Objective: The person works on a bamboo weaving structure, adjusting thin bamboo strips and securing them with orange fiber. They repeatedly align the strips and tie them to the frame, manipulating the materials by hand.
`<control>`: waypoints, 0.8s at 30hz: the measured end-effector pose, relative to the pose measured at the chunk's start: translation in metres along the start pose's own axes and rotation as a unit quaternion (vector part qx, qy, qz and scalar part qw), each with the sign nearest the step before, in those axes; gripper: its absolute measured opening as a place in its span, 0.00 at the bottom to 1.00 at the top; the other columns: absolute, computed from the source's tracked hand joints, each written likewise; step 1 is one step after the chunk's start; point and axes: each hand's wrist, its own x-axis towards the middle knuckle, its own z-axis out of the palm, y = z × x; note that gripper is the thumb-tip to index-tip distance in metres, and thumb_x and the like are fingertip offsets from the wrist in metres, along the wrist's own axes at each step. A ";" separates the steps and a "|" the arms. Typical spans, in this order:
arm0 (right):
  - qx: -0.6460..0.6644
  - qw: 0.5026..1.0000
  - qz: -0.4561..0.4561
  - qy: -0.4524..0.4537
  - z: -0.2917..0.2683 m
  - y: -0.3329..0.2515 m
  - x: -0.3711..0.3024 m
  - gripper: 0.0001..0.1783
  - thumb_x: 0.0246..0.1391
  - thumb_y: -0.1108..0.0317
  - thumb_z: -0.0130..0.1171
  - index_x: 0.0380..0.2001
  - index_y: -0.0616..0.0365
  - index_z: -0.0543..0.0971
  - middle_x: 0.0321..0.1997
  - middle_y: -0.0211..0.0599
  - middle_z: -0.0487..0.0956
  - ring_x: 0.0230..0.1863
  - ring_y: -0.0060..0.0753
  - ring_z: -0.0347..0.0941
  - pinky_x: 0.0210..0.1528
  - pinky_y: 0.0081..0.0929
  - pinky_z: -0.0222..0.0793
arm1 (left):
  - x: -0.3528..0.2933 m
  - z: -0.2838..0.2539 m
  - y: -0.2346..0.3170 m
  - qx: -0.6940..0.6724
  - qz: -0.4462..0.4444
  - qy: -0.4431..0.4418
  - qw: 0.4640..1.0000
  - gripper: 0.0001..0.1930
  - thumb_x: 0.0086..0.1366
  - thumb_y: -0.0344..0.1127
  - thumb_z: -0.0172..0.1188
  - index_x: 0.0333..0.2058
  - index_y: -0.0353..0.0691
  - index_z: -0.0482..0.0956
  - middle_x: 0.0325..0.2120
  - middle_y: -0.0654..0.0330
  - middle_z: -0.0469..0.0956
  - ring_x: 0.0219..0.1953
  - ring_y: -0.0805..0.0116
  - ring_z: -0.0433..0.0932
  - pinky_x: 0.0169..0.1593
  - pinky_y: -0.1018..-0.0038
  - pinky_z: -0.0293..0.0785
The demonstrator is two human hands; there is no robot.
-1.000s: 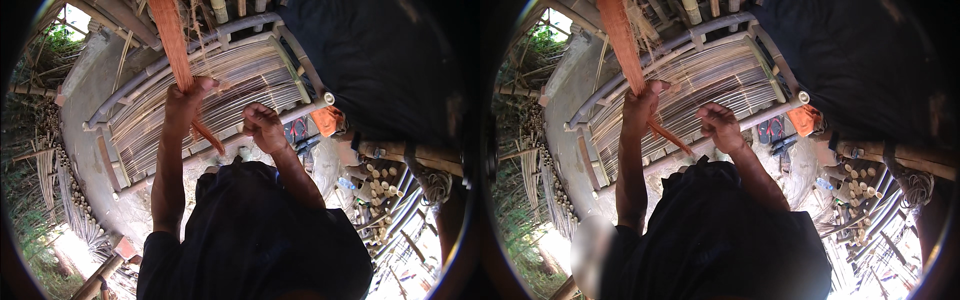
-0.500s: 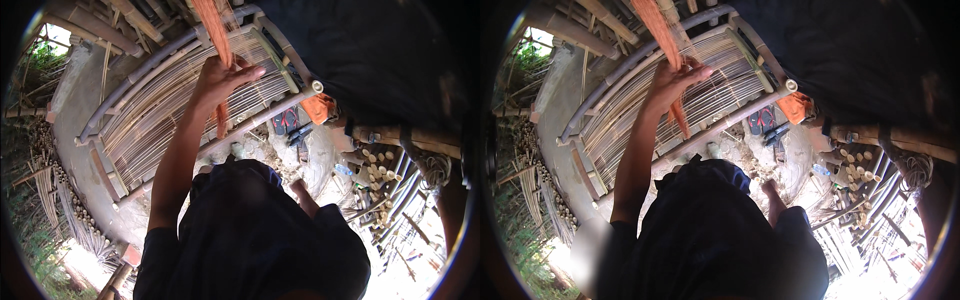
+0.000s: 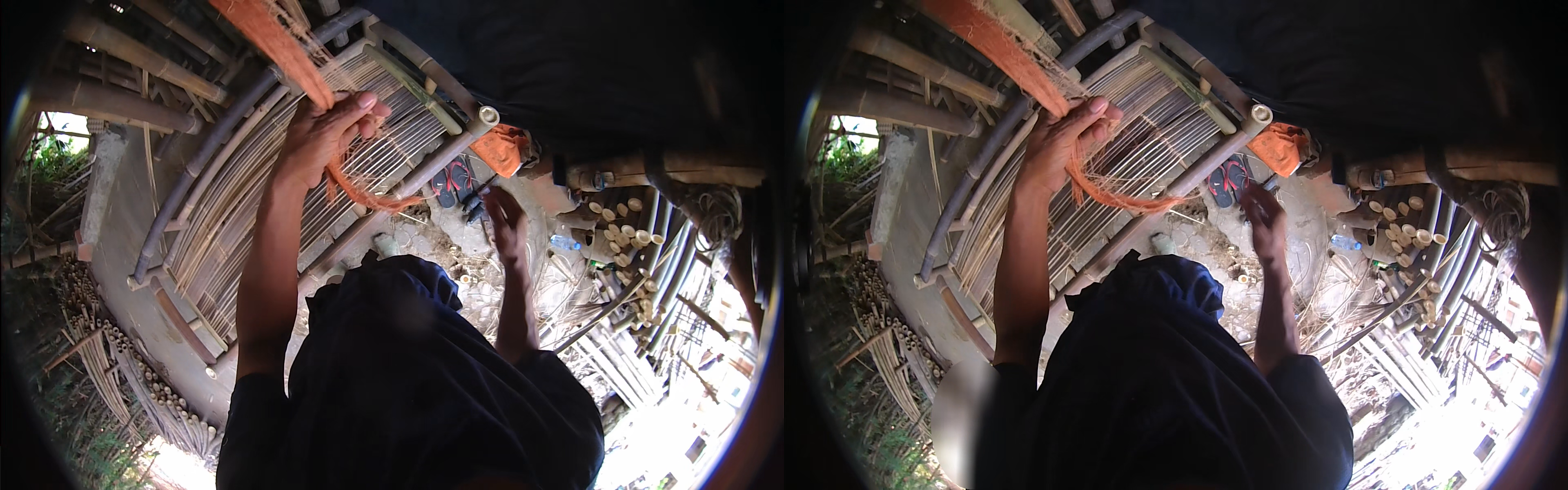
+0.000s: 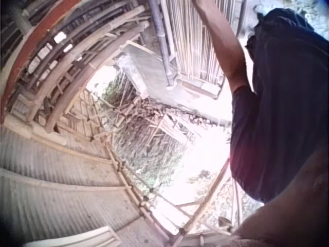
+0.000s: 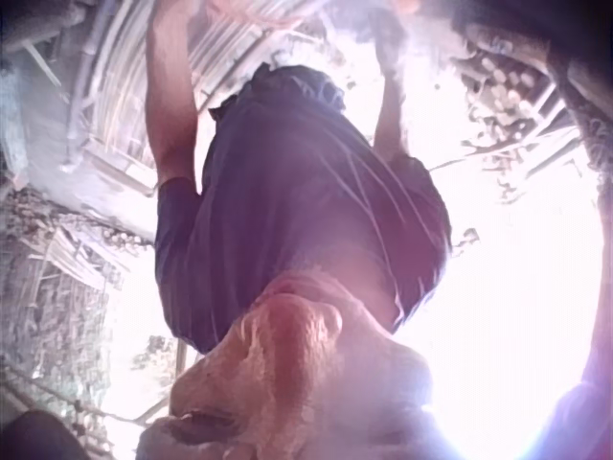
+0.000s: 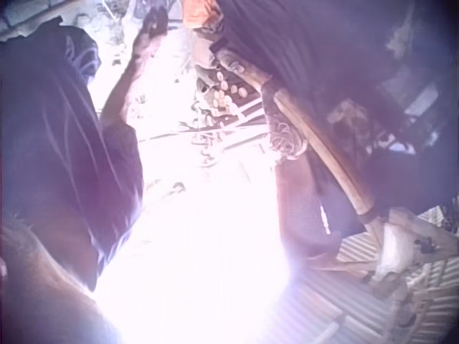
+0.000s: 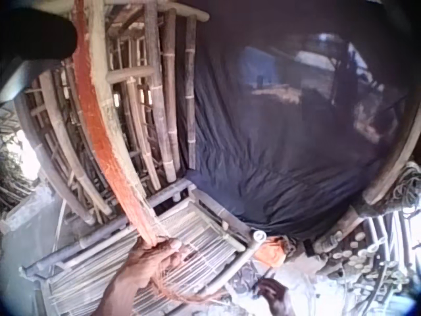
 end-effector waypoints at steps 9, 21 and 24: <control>0.071 0.983 -0.079 -0.148 0.139 -0.053 0.046 0.09 0.61 0.68 0.54 0.30 0.62 0.77 0.26 0.23 0.71 0.30 0.18 0.63 0.33 0.21 0.61 | -0.031 -0.055 -0.005 0.003 -0.004 0.122 0.993 0.06 0.64 0.33 0.63 0.35 0.36 0.80 0.31 0.59 0.81 0.30 0.77 0.76 0.40 0.80 0.77; -0.085 0.993 0.070 -0.037 -0.019 0.199 0.011 0.21 0.53 0.64 0.46 0.48 0.59 0.77 0.47 0.35 0.80 0.38 0.32 0.74 0.34 0.33 0.70 | -0.102 -0.128 0.001 0.040 -0.045 0.223 0.973 0.11 0.66 0.42 0.61 0.34 0.40 0.82 0.25 0.68 0.77 0.24 0.84 0.69 0.26 0.88 0.64; 0.163 0.959 -0.071 -0.221 0.151 0.018 0.021 0.29 0.49 0.66 0.48 0.55 0.67 0.72 0.52 0.47 0.78 0.54 0.35 0.73 0.57 0.31 0.66 | -0.101 -0.112 0.006 0.062 -0.029 0.175 0.982 0.10 0.65 0.41 0.62 0.35 0.41 0.81 0.28 0.67 0.80 0.27 0.82 0.72 0.34 0.85 0.71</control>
